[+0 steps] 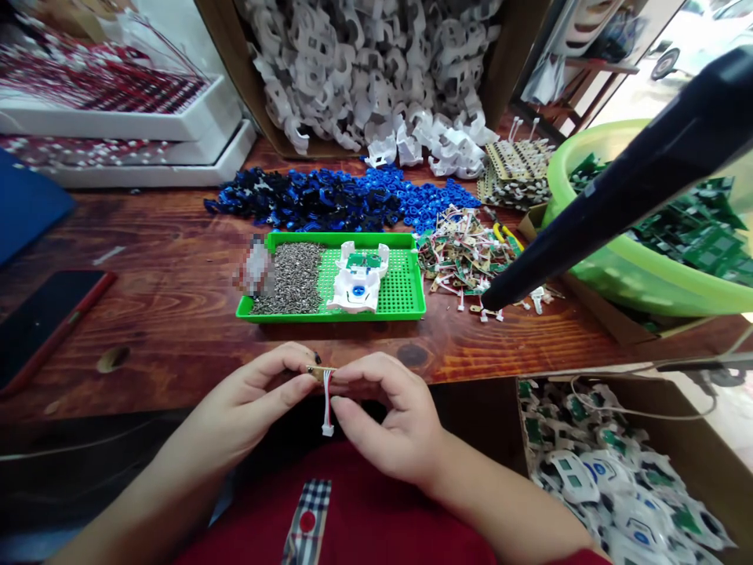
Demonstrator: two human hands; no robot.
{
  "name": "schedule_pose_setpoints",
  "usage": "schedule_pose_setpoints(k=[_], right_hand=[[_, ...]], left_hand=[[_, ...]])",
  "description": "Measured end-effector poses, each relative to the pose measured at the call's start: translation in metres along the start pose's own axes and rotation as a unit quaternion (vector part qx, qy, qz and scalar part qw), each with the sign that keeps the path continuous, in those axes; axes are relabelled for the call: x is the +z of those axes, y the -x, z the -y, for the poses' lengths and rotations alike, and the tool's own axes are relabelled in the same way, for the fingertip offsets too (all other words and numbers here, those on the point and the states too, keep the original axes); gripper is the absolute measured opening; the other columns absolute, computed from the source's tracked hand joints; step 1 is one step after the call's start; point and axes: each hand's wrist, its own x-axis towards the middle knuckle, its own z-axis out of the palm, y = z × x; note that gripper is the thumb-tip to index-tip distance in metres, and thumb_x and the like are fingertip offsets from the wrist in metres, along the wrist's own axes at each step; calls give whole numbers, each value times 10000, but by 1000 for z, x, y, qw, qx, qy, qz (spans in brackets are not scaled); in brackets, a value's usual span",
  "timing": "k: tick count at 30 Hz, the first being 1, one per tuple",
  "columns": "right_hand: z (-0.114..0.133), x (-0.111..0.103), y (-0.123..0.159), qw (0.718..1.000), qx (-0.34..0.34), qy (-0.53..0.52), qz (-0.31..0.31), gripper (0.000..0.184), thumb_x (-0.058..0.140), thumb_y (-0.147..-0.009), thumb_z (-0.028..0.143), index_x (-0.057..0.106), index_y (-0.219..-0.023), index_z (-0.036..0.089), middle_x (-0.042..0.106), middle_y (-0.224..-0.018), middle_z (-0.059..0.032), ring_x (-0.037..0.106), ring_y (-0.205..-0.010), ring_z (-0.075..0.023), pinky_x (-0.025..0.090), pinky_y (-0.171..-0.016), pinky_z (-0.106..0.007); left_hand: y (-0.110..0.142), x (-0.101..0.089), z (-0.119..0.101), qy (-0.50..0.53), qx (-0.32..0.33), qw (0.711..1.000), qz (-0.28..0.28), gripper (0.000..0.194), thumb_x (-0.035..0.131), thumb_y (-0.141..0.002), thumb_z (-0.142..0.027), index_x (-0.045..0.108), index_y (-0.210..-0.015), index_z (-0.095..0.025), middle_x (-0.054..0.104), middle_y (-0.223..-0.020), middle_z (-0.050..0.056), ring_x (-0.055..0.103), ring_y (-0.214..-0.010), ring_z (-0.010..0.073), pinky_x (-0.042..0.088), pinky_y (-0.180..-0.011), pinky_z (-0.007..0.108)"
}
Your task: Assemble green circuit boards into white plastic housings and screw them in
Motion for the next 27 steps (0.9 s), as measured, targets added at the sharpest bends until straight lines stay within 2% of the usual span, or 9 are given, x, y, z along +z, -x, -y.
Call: schedule_pose_setpoints(k=[4, 7, 11, 15, 21, 24, 27], right_hand=[[1, 0, 0, 1000, 11, -3, -27, 197, 529, -833, 129, 580, -980, 249, 612, -878, -12, 607, -798, -91, 523, -700, -190], [2, 1, 0, 996, 55, -35, -63, 233, 536, -836, 139, 549, -1031, 267, 592, -828, 11, 584, -727, -60, 505, -646, -143], [5, 2, 0, 989, 92, -99, -58, 300, 552, -828, 145, 499, -1090, 280, 576, -786, 26, 577, -707, -43, 493, -641, -121], [6, 3, 0, 985, 94, -138, -39, 307, 553, -821, 120, 492, -1069, 289, 606, -851, 20, 608, -778, -52, 513, -719, -148], [5, 5, 0, 988, 90, -114, -55, 270, 577, -795, 100, 530, -991, 280, 571, -794, 36, 577, -714, -29, 490, -662, -97], [6, 5, 1, 988, 95, -117, -44, 316, 565, -806, 102, 512, -1049, 297, 555, -785, 39, 570, -700, -27, 485, -642, -91], [3, 5, 3, 986, 85, -142, 12, 455, 585, -797, 113, 442, -1176, 321, 565, -879, 17, 601, -820, -61, 517, -745, -163]], left_hand=[[1, 0, 1, -71, 42, 997, -4, 82, 551, -855, -284, 595, -809, -233, 517, -815, -30, 508, -786, 107, 400, -744, 219], [2, -1, 3, -120, 65, 990, -14, 71, 548, -857, -277, 612, -842, -252, 514, -861, -20, 507, -871, 121, 390, -802, 227], [3, 0, 3, -142, 74, 987, -22, 86, 554, -853, -279, 636, -879, -283, 519, -915, -13, 499, -951, 134, 385, -838, 226], [4, -2, 0, -144, 73, 987, -27, 85, 577, -836, -285, 660, -854, -278, 521, -895, -7, 506, -925, 139, 395, -827, 227], [2, -4, -2, -138, 64, 988, -34, 124, 580, -831, -293, 695, -805, -255, 514, -869, 7, 511, -886, 148, 415, -784, 232], [2, -4, -2, -113, 55, 991, -37, 132, 582, -829, -293, 698, -817, -232, 529, -867, 16, 515, -886, 157, 415, -795, 248], [1, -3, -3, -37, 38, 998, -15, 136, 577, -835, -293, 688, -829, -214, 556, -857, 15, 526, -881, 153, 414, -795, 245]])
